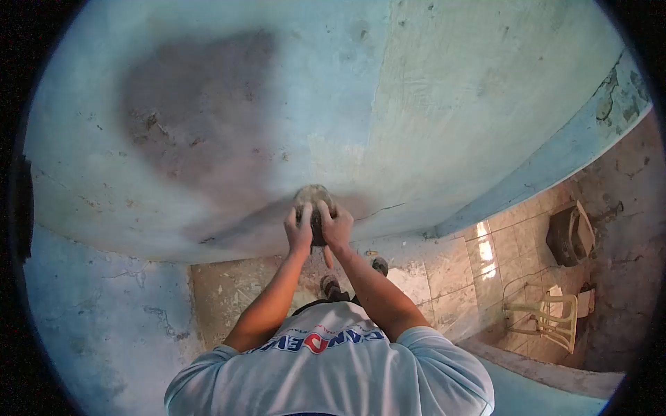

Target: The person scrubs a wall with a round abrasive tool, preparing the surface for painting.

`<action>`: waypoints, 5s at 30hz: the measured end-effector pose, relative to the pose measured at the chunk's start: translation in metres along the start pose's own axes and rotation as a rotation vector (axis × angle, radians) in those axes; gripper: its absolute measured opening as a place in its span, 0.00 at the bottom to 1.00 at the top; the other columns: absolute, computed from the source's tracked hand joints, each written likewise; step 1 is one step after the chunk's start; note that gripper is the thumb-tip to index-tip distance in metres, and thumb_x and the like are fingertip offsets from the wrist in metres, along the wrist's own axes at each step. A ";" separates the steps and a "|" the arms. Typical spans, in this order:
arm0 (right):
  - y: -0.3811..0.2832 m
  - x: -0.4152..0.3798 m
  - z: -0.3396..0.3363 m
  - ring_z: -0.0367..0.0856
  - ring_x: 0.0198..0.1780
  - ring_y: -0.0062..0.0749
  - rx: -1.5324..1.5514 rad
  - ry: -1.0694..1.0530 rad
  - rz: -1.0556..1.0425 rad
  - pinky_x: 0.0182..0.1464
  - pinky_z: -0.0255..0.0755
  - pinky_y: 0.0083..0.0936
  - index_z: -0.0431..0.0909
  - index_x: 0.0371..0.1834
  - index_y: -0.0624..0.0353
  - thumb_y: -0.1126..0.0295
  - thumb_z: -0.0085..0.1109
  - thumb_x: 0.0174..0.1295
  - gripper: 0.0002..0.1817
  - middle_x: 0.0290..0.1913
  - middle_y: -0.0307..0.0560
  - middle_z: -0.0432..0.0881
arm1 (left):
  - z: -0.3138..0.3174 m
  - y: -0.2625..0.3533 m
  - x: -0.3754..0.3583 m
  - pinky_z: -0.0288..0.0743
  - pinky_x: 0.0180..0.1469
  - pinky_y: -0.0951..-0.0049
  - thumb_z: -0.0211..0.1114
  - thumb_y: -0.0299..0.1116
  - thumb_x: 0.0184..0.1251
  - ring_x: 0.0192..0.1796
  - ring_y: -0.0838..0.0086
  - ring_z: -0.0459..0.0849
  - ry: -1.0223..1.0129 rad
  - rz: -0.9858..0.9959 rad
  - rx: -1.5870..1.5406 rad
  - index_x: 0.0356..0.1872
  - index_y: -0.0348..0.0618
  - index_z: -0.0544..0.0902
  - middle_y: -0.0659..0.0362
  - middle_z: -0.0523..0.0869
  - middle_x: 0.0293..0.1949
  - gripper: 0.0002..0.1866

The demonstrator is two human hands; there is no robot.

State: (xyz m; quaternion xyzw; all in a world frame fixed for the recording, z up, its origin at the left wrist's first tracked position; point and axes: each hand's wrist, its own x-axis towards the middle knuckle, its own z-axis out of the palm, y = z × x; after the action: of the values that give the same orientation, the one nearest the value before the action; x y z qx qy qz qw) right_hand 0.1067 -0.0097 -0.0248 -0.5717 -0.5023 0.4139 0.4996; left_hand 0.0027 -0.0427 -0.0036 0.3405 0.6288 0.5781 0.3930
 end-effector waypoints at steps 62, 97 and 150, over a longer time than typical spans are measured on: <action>-0.062 0.014 -0.009 0.80 0.33 0.28 0.047 0.015 -0.145 0.41 0.78 0.35 0.87 0.46 0.72 0.59 0.65 0.75 0.20 0.28 0.60 0.84 | 0.004 0.057 0.012 0.79 0.53 0.60 0.63 0.37 0.81 0.50 0.63 0.88 0.009 0.260 0.008 0.54 0.33 0.84 0.47 0.90 0.47 0.16; -0.032 0.001 0.010 0.79 0.32 0.28 -0.023 0.023 -0.104 0.41 0.77 0.36 0.88 0.43 0.69 0.57 0.65 0.76 0.20 0.29 0.56 0.87 | -0.007 0.024 0.017 0.79 0.46 0.60 0.63 0.40 0.81 0.41 0.64 0.86 0.056 0.221 0.012 0.50 0.33 0.84 0.51 0.89 0.40 0.16; -0.112 0.013 0.007 0.75 0.31 0.22 0.200 0.036 -0.099 0.38 0.76 0.34 0.87 0.37 0.71 0.58 0.67 0.74 0.21 0.25 0.50 0.84 | -0.011 0.114 0.017 0.78 0.51 0.61 0.64 0.38 0.80 0.45 0.65 0.84 -0.019 0.196 -0.116 0.48 0.31 0.83 0.50 0.89 0.43 0.15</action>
State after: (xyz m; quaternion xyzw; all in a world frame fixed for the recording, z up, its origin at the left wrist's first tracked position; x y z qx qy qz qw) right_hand 0.0836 0.0043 0.0849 -0.5007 -0.4770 0.4263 0.5831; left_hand -0.0175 -0.0211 0.1086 0.3824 0.5544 0.6458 0.3597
